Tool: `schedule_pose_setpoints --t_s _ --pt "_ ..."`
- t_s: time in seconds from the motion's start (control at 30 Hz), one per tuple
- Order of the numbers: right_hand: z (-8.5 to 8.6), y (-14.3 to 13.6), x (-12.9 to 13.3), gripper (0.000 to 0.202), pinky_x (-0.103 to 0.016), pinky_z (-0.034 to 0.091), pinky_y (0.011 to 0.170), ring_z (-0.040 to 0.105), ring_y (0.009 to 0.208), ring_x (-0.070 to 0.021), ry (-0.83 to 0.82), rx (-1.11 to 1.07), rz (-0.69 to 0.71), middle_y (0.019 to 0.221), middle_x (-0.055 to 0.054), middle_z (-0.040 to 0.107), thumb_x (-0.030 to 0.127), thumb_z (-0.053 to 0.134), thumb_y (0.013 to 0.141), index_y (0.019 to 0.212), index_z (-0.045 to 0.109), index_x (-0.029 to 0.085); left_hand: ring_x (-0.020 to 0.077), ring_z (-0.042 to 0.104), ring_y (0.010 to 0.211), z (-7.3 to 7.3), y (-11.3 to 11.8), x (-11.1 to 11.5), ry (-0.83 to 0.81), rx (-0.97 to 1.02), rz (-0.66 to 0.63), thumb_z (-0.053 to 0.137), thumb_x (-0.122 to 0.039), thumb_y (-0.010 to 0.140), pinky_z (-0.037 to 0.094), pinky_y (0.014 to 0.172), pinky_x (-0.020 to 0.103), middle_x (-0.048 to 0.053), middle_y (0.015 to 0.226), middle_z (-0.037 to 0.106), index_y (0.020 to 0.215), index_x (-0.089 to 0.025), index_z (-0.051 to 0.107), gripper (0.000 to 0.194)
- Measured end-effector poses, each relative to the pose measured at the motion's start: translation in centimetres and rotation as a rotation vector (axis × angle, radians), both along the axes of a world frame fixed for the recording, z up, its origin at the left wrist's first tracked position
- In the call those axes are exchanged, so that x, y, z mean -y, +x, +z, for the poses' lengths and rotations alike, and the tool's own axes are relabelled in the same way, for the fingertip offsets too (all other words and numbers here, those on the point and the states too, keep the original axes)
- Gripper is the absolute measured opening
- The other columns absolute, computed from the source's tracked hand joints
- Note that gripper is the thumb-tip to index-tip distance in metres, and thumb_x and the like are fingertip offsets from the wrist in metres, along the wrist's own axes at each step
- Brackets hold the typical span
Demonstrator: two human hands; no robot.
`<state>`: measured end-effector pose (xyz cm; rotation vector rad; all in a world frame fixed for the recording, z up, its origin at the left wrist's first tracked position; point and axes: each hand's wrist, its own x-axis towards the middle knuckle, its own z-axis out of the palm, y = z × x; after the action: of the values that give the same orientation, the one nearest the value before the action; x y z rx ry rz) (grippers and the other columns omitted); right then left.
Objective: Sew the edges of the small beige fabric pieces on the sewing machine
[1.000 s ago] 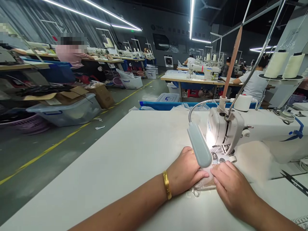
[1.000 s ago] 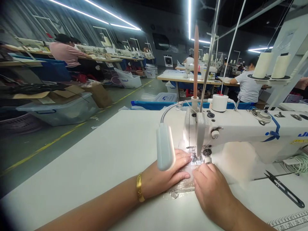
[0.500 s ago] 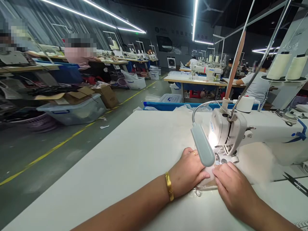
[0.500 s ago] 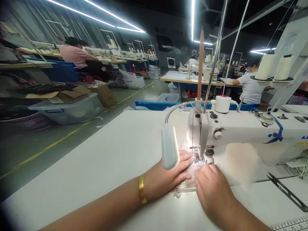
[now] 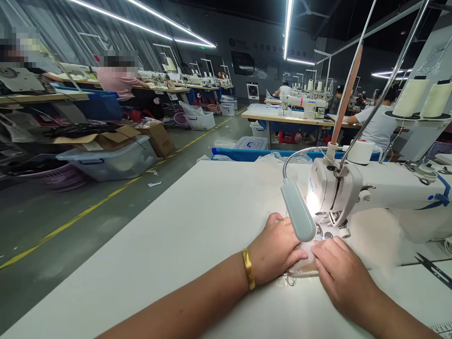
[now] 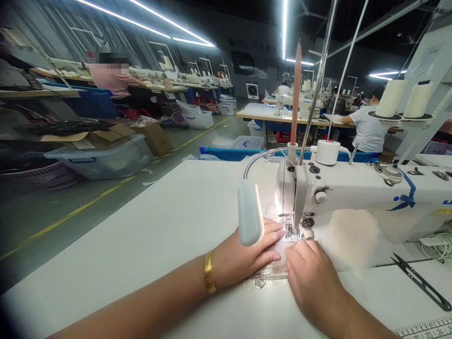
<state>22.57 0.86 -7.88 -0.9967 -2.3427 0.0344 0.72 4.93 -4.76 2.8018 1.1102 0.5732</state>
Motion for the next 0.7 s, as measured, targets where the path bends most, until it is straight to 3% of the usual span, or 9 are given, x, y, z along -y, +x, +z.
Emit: schedule_pose_setpoints --t_s 0.13,0.3,0.43,0.6,0.7 --pt "-0.11 -0.01 -0.23 0.024 -0.034 0.036 0.064 0.048 0.07 -0.0217 0.014 0.014 -0.019 0.076 -0.004 0.055 0.006 0.04 0.099 0.093 0.06 0.019 0.0296 0.064 0.109 -0.27 -0.12 0.02 0.069 0.011 0.003 0.066 -0.036 0.099 0.044 0.101 0.048 0.008 0.115 0.072 0.109 -0.022 0.068 0.017" --pt "-0.27 0.04 -0.51 0.023 -0.035 0.036 0.063 0.05 0.072 -0.0227 0.002 0.032 -0.05 0.077 -0.004 0.056 0.01 0.041 0.1 0.098 0.062 0.02 0.0233 0.065 0.097 -0.74 -0.15 0.68 0.089 0.057 -0.116 0.05 -0.018 0.104 0.046 0.092 0.039 0.005 0.101 0.072 0.1 -0.022 0.069 0.02" --pt "-0.29 0.18 -0.64 0.024 -0.034 0.035 0.062 0.049 0.07 -0.0221 -0.032 0.058 -0.084 0.075 -0.003 0.054 0.011 0.041 0.1 0.089 0.06 0.021 0.0217 0.064 0.09 -0.79 -0.15 0.71 0.093 0.08 -0.135 0.051 -0.013 0.101 0.045 0.084 0.036 0.004 0.093 0.07 0.093 -0.021 0.069 0.021" --pt "0.07 0.72 -0.64 0.026 -0.036 0.037 0.064 0.051 0.072 -0.0235 -0.026 0.022 -0.068 0.079 -0.005 0.058 0.012 0.039 0.102 0.105 0.063 0.021 0.0204 0.062 0.085 -0.65 -0.06 0.51 0.11 0.099 -0.168 0.053 -0.012 0.1 0.042 0.078 0.034 0.003 0.087 0.069 0.086 -0.02 0.067 0.021" --pt "0.32 0.97 -0.49 0.027 -0.037 0.039 0.067 0.051 0.073 -0.0226 -0.039 -0.005 -0.035 0.079 -0.005 0.057 0.012 0.038 0.103 0.095 0.062 0.02 0.019 0.06 0.081 -0.63 0.03 0.52 0.111 0.117 -0.195 0.052 -0.01 0.1 0.041 0.075 0.032 0.003 0.081 0.067 0.08 -0.019 0.064 0.025"
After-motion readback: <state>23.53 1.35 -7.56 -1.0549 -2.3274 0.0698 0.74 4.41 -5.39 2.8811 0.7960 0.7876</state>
